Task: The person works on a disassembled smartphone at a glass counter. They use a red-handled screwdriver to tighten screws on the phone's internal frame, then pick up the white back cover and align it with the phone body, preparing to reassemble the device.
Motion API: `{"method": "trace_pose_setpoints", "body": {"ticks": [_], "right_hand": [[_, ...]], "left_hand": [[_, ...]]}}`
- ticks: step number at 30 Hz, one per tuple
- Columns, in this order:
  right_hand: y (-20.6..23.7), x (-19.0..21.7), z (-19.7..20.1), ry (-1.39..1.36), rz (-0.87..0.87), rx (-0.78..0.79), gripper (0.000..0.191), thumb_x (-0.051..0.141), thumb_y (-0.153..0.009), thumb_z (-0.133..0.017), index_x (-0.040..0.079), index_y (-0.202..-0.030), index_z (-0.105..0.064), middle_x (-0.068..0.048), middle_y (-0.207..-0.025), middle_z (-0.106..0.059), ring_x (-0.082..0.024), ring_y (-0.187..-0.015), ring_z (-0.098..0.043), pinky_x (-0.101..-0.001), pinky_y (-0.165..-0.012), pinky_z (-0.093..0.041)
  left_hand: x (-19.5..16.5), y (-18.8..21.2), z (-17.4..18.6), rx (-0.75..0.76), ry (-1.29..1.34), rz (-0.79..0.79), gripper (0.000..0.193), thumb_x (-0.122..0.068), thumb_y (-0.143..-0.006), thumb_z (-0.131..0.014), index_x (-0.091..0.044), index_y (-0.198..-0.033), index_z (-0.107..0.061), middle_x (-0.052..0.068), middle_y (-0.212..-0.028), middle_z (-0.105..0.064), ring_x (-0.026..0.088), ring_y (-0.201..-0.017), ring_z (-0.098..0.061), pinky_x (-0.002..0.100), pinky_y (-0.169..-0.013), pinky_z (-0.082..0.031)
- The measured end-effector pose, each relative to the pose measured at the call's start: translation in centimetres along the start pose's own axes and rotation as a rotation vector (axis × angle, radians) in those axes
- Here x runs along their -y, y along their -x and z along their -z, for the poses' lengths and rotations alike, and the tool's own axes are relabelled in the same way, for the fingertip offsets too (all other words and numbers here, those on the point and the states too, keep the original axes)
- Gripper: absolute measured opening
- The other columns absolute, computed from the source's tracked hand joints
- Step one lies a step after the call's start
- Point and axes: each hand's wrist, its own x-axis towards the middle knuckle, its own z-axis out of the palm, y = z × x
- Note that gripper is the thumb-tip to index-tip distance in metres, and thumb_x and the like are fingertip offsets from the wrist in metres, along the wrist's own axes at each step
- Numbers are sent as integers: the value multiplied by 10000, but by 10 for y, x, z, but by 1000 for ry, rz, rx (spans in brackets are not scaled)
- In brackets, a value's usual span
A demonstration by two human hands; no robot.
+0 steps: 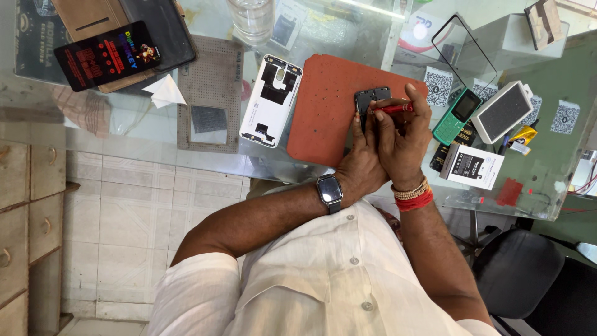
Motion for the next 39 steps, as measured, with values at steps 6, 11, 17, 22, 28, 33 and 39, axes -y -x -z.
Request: {"method": "trace_pose_setpoints", "body": {"ticks": [6,11,17,22,28,33,39], "right_hand": [[-7,8,2,82,30,30,543,-87,-1059,-660,29,-1521,-399,-184,-1166,-731,-229,-1103,-756,-324,-910,-631],[-15,19,7,326,248,26,519,-76,-1007,-704,18,-1478,-507,-190,-1182,-755,-349,-1150,-740,-388,-942,-617],[-23,27,9,339,353,9,502,11,-1007,-767,56,-1455,-545,-90,-1085,-757,-245,-1001,-738,-539,-1193,-425],[-23,26,8,322,317,9,460,-5,-1042,-712,59,-1470,-556,-89,-1113,-767,-232,-997,-737,-507,-1206,-412],[-25,26,9,271,306,16,447,-18,-1050,-667,29,-1476,-540,-136,-1165,-760,-283,-1088,-743,-508,-1203,-425],[-27,29,9,405,330,-38,476,65,-945,-827,50,-1369,-612,-50,-933,-767,-209,-861,-693,-529,-1143,-409],[-30,32,10,316,324,39,455,-58,-1039,-666,80,-1460,-566,-88,-1095,-769,-224,-1013,-749,-513,-1207,-420]], "left_hand": [[-2,0,-1,-38,57,10,630,-421,-962,-543,9,-1420,-577,405,-1404,-516,615,-1333,-464,782,-1036,-332],[-2,0,3,40,30,-49,574,-386,-1006,-553,12,-1418,-586,362,-1406,-524,584,-1325,-467,790,-1024,-344],[-1,2,9,-43,-86,55,622,-444,-968,-527,-4,-1402,-604,327,-1409,-555,530,-1323,-482,694,-1035,-323],[-2,2,6,-28,-22,54,562,-422,-1011,-535,-3,-1375,-623,313,-1340,-588,509,-1262,-507,702,-1030,-319],[-1,1,0,-215,124,161,671,-537,-936,-542,-37,-1374,-630,297,-1366,-581,505,-1301,-492,682,-1031,-315],[3,4,1,-181,118,126,663,-543,-988,-551,-27,-1401,-599,305,-1385,-571,498,-1322,-495,678,-1047,-313],[9,3,5,-195,181,131,717,-572,-969,-541,-17,-1422,-577,306,-1372,-582,488,-1320,-512,682,-1065,-331]]}}
